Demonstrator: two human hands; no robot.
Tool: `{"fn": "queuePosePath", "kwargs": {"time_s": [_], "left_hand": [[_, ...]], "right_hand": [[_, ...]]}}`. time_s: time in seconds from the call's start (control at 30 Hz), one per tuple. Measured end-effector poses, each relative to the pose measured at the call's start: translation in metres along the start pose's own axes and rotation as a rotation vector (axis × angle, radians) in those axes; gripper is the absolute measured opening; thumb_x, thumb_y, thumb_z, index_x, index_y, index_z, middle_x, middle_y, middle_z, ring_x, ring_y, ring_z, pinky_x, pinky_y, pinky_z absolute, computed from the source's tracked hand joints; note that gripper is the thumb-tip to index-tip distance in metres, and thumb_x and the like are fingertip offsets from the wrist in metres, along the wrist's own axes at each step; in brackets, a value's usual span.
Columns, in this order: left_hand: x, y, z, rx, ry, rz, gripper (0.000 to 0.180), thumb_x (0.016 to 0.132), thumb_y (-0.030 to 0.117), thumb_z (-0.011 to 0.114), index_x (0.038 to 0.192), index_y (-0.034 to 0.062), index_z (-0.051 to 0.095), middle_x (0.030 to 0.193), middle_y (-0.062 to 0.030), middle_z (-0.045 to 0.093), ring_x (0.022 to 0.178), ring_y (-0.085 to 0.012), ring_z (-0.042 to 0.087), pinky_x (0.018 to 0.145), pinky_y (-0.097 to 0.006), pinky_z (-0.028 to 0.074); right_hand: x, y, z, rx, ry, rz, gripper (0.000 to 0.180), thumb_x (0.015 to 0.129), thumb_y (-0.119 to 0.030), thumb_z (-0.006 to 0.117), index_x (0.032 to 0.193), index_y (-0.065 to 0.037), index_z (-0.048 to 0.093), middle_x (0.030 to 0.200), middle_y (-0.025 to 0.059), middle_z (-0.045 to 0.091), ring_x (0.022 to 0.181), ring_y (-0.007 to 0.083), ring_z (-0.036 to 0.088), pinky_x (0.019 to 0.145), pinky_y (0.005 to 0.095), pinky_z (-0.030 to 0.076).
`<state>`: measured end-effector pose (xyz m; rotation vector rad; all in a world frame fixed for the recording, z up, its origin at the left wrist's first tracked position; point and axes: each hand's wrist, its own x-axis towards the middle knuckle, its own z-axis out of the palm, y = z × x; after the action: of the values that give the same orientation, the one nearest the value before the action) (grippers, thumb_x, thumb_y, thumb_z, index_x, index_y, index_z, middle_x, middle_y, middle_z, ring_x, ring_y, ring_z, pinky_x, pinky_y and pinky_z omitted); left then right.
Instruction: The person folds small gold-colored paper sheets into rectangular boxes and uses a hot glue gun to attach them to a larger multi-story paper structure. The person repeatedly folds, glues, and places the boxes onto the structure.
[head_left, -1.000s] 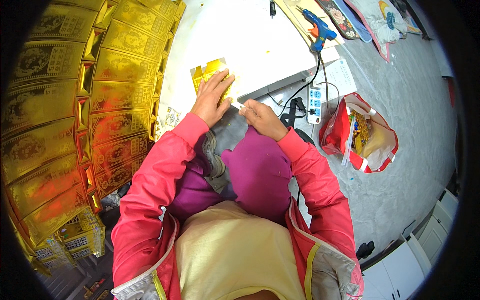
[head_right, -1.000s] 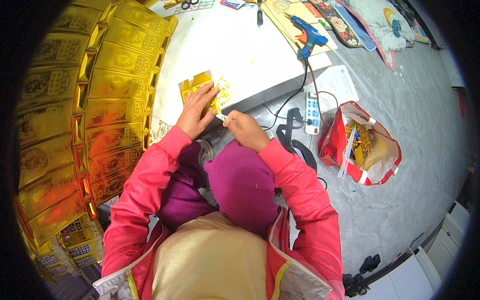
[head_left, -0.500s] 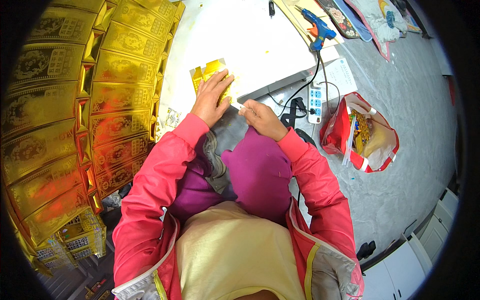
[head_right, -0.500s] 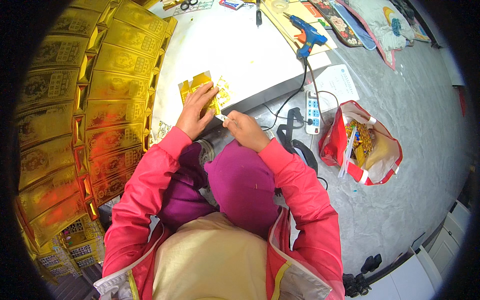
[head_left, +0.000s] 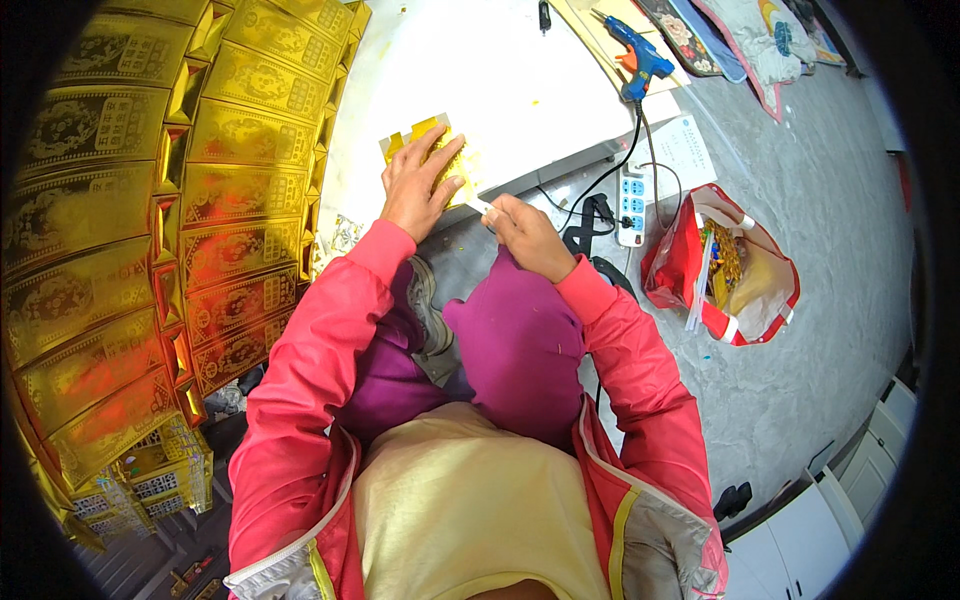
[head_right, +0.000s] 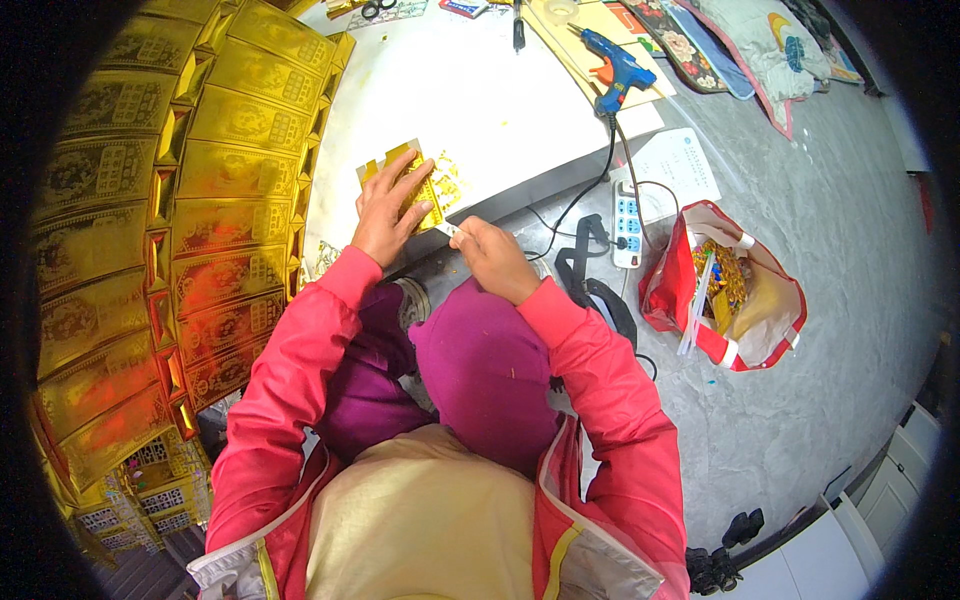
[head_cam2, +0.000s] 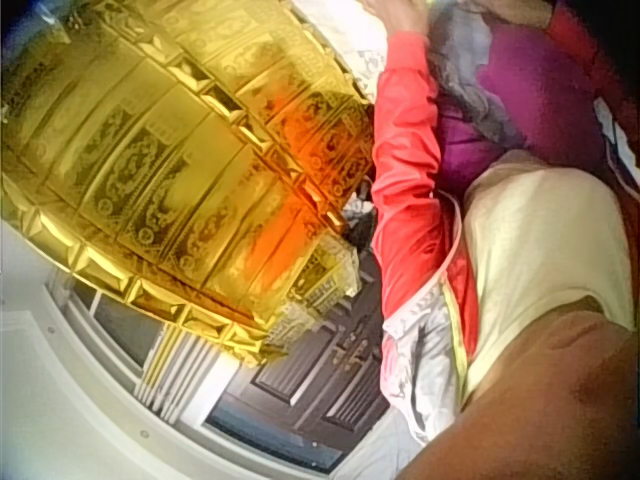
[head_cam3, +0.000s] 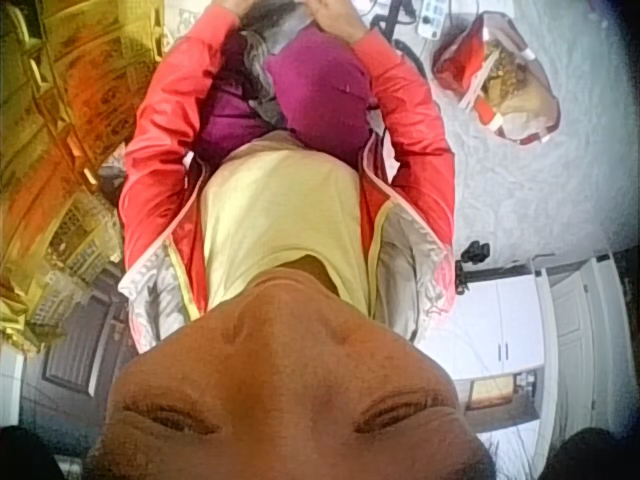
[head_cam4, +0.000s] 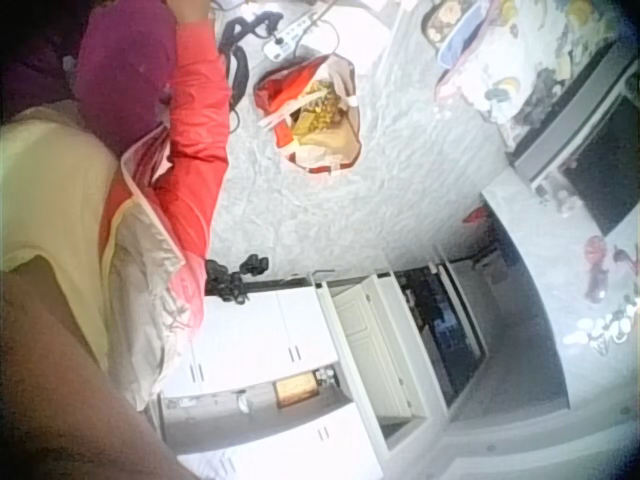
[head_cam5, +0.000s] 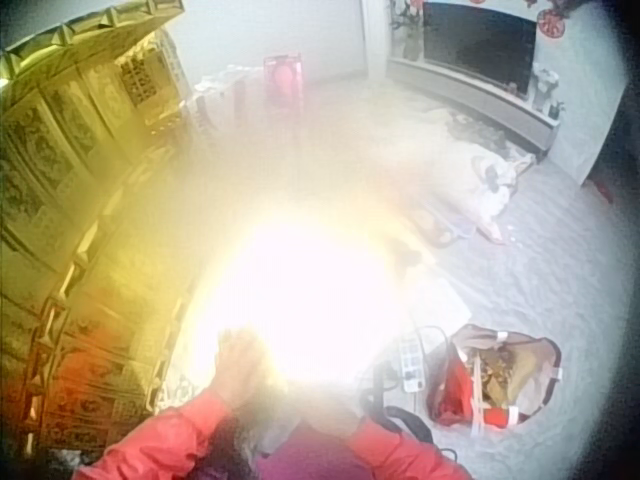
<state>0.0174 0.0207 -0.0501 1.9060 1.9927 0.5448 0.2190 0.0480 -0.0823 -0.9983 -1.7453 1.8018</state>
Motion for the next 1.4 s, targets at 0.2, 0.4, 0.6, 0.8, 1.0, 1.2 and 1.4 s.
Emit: {"fn": "queuePosePath", "kwargs": {"time_s": [0.2,0.4,0.6,0.8,1.0,1.2,1.4], "left_hand": [[0.003,0.000,-0.003,-0.012,-0.024,-0.038,0.054,0.088,0.025,0.068,0.139,0.0282,0.053,0.151,-0.0031,0.039,0.134,-0.0330,0.035,0.112,-0.049,0.024],[0.003,0.000,-0.002,-0.005,-0.015,-0.017,0.053,0.089,0.024,0.067,0.140,0.0273,0.052,0.151,-0.0041,0.039,0.134,-0.0333,0.035,0.112,-0.048,0.024],[0.002,-0.001,-0.002,-0.005,-0.018,-0.008,0.052,0.090,0.023,0.065,0.140,0.0269,0.052,0.151,-0.0046,0.039,0.134,-0.0342,0.035,0.113,-0.048,0.024],[0.002,-0.001,-0.001,0.008,0.011,0.016,0.051,0.089,0.021,0.067,0.138,0.0228,0.054,0.150,-0.0049,0.040,0.130,-0.0329,0.038,0.110,-0.046,0.025],[0.002,-0.001,-0.002,-0.008,-0.015,-0.002,0.052,0.090,0.023,0.065,0.140,0.0270,0.052,0.151,-0.0047,0.039,0.134,-0.0344,0.035,0.113,-0.048,0.024],[0.002,-0.001,-0.002,0.002,-0.014,-0.006,0.051,0.090,0.023,0.064,0.140,0.0271,0.052,0.152,-0.0038,0.039,0.133,-0.0340,0.035,0.113,-0.048,0.023],[0.001,-0.003,0.001,0.003,0.003,0.011,0.052,0.090,0.023,0.064,0.140,0.0267,0.052,0.152,-0.0035,0.039,0.133,-0.0334,0.035,0.113,-0.047,0.023]], "right_hand": [[0.001,0.005,0.002,0.022,0.018,-0.029,0.021,0.095,-0.018,0.049,0.090,-0.001,0.059,0.062,0.0067,0.053,0.056,0.0174,0.052,0.054,0.0341,0.041],[0.000,0.005,0.002,0.001,0.038,-0.039,0.021,0.095,-0.019,0.049,0.090,-0.001,0.058,0.062,0.0087,0.053,0.056,0.0199,0.053,0.054,0.0351,0.042],[-0.002,0.002,0.001,-0.022,0.056,-0.018,0.022,0.096,-0.020,0.049,0.090,-0.001,0.058,0.061,0.0098,0.053,0.056,0.0213,0.054,0.055,0.0359,0.042],[-0.004,0.002,-0.004,-0.040,0.046,-0.017,0.022,0.096,-0.020,0.049,0.090,-0.002,0.059,0.062,0.0098,0.055,0.057,0.0215,0.055,0.055,0.0357,0.043],[-0.008,0.002,-0.010,-0.050,0.056,0.029,0.024,0.096,-0.021,0.048,0.092,-0.002,0.060,0.066,0.0103,0.057,0.060,0.0226,0.057,0.059,0.0356,0.045],[-0.009,0.003,-0.015,-0.091,0.042,0.078,0.024,0.096,-0.022,0.048,0.092,-0.001,0.061,0.068,0.0115,0.059,0.063,0.0239,0.059,0.061,0.0364,0.046],[-0.003,0.001,-0.026,-0.125,0.040,-0.052,0.022,0.095,-0.020,0.053,0.089,-0.002,0.063,0.067,0.0040,0.056,0.061,0.0139,0.052,0.057,0.0297,0.042]]}}
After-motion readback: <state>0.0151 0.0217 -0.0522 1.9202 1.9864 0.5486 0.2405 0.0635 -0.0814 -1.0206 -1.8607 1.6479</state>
